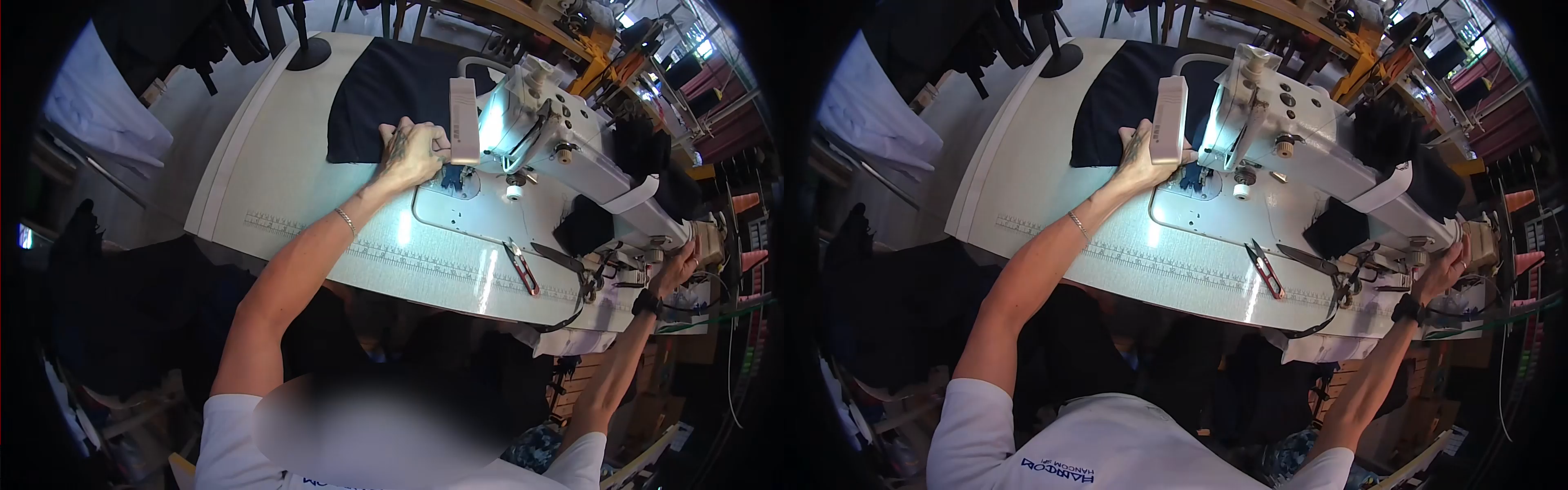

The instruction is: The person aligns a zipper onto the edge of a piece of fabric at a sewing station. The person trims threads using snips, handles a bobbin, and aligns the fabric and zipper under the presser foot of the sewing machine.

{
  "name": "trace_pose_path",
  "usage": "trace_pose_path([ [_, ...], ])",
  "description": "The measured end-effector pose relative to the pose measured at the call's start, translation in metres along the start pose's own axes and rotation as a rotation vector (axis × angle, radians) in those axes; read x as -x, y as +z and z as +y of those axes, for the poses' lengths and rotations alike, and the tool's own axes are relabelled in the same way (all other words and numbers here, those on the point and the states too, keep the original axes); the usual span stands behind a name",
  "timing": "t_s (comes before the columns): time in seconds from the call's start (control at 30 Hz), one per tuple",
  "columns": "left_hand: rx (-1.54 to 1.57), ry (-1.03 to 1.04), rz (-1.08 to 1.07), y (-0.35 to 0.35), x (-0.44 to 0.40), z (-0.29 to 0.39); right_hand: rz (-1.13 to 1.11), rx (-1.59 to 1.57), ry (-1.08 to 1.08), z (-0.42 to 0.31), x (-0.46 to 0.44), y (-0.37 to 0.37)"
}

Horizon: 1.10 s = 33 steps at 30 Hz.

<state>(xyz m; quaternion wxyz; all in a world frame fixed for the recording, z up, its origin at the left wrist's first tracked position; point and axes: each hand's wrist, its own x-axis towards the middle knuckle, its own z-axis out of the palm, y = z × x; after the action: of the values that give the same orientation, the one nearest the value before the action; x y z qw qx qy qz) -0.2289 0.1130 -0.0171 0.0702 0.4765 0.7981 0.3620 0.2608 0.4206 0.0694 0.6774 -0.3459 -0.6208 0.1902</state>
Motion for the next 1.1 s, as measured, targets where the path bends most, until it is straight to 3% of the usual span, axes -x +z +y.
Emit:
trace_pose_path([
  [0.03, 0.02, -0.03, 0.027, 0.0, -0.005, -0.003, 0.026, 0.223, -0.098, -0.016, 0.004, -0.008],
  [0.07, -0.048, -0.144, -0.044, -0.011, -0.021, -0.006, -0.006, 0.158, -0.171, -0.048, 0.019, -0.014],
  [0.13, -0.009, -0.207, 0.077, -0.023, -0.04, -0.036, -0.098, 0.267, -0.153, -0.092, 0.085, -0.023],
  [0.17, 0.022, -0.229, 0.138, -0.03, -0.044, -0.048, -0.245, 0.167, -0.02, -0.12, 0.13, -0.014],
  [0.2, 0.048, -0.227, 0.151, -0.038, -0.042, -0.055, -0.512, 0.299, -0.023, -0.157, 0.165, 0.001],
  [0.27, 0.058, -0.215, 0.144, -0.049, -0.033, -0.069, -0.845, 0.444, -0.35, -0.185, 0.213, 0.033],
  [0.3, 0.188, -0.19, 0.157, -0.049, -0.024, -0.077, -0.909, 0.476, -0.295, -0.188, 0.231, 0.046],
  [0.37, 0.315, -0.166, 0.158, -0.053, 0.002, -0.077, -0.931, 0.541, -0.184, -0.179, 0.252, 0.058],
  [0.5, 0.363, -0.228, 0.142, -0.068, 0.062, -0.062, -0.882, 0.673, -0.352, -0.162, 0.263, 0.068],
  [0.57, 0.383, -0.23, 0.135, -0.068, 0.074, -0.062, -0.896, 0.634, -0.361, -0.161, 0.263, 0.073],
  [0.6, 0.344, -0.197, 0.153, -0.069, 0.077, -0.058, -0.981, 0.583, -0.306, -0.17, 0.265, 0.081],
  [0.7, 0.39, -0.153, 0.176, -0.062, 0.077, -0.067, -0.929, 0.282, -0.158, -0.208, 0.287, 0.133],
  [0.77, 0.472, -0.146, 0.185, -0.06, 0.076, -0.069, -0.96, 0.313, -0.315, -0.226, 0.292, 0.164],
  [0.83, 0.321, -0.137, 0.186, -0.064, 0.077, -0.065, -0.981, 0.348, -0.356, -0.225, 0.298, 0.19],
  [0.97, 0.373, -0.14, 0.132, -0.064, 0.076, -0.072, -1.006, 0.465, -0.507, -0.213, 0.306, 0.23],
  [1.03, 0.221, 0.0, 0.115, -0.064, 0.077, -0.072, -1.017, 0.489, -0.541, -0.209, 0.306, 0.229],
  [1.07, -0.081, 0.04, 0.077, -0.083, 0.093, -0.043, -1.003, 0.44, -0.496, -0.21, 0.304, 0.221],
  [1.1, -0.077, 0.037, 0.077, -0.082, 0.105, -0.043, -0.988, 0.389, -0.455, -0.209, 0.301, 0.213],
])
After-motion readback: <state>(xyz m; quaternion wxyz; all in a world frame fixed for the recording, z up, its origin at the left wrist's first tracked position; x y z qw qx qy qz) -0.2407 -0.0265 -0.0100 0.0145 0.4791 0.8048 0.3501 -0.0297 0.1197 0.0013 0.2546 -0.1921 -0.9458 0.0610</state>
